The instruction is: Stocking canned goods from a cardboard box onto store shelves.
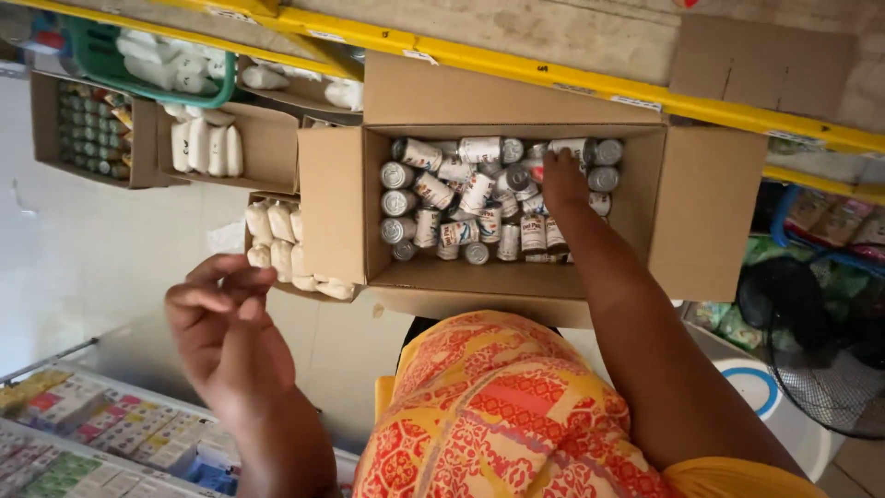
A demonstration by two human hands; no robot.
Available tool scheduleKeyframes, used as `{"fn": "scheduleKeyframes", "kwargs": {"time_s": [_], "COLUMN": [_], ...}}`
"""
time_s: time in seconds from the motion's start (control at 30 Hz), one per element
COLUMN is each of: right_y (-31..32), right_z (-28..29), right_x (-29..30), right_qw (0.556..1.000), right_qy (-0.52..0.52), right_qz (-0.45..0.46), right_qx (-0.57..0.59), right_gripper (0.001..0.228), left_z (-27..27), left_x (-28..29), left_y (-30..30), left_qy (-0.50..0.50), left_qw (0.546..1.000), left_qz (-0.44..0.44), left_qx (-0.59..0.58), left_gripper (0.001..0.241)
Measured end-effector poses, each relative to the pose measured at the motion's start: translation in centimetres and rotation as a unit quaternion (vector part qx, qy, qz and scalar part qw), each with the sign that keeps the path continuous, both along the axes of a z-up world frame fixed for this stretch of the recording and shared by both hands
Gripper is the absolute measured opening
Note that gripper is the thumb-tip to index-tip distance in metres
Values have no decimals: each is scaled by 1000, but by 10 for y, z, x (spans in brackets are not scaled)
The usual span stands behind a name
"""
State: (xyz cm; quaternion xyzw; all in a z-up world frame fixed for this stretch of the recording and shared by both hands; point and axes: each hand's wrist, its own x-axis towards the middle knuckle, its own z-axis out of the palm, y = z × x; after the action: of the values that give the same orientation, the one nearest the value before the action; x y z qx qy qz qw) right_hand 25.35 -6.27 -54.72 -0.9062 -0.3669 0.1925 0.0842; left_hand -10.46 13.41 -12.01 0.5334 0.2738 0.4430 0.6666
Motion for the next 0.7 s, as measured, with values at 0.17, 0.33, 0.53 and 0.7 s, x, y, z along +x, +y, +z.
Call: {"fn": "scheduleKeyframes", "kwargs": {"time_s": [0.17, 0.33, 0.53, 0.7], "right_y": [-32, -90, -121, -123], "right_z": [37, 33, 187, 318], "right_x": [-13, -1, -13, -45], "right_qw": [991, 997, 759, 755], "right_qy": [-48, 63, 546, 515], "right_qz": [-5, -53, -236, -165], "right_qx": [-121, -1, 263, 370], "right_gripper": [30, 53, 39, 39], "left_z": [-28, -48, -105, -131], "left_x": [5, 29, 77, 118], "left_y": [16, 17, -28, -83], "left_qy": [18, 0, 3, 127], "left_qw": [1000, 998, 972, 893], "left_qz": [-16, -55, -225, -431], "left_qx": [-5, -40, -61, -8], "left_gripper": [24, 26, 19, 33]}}
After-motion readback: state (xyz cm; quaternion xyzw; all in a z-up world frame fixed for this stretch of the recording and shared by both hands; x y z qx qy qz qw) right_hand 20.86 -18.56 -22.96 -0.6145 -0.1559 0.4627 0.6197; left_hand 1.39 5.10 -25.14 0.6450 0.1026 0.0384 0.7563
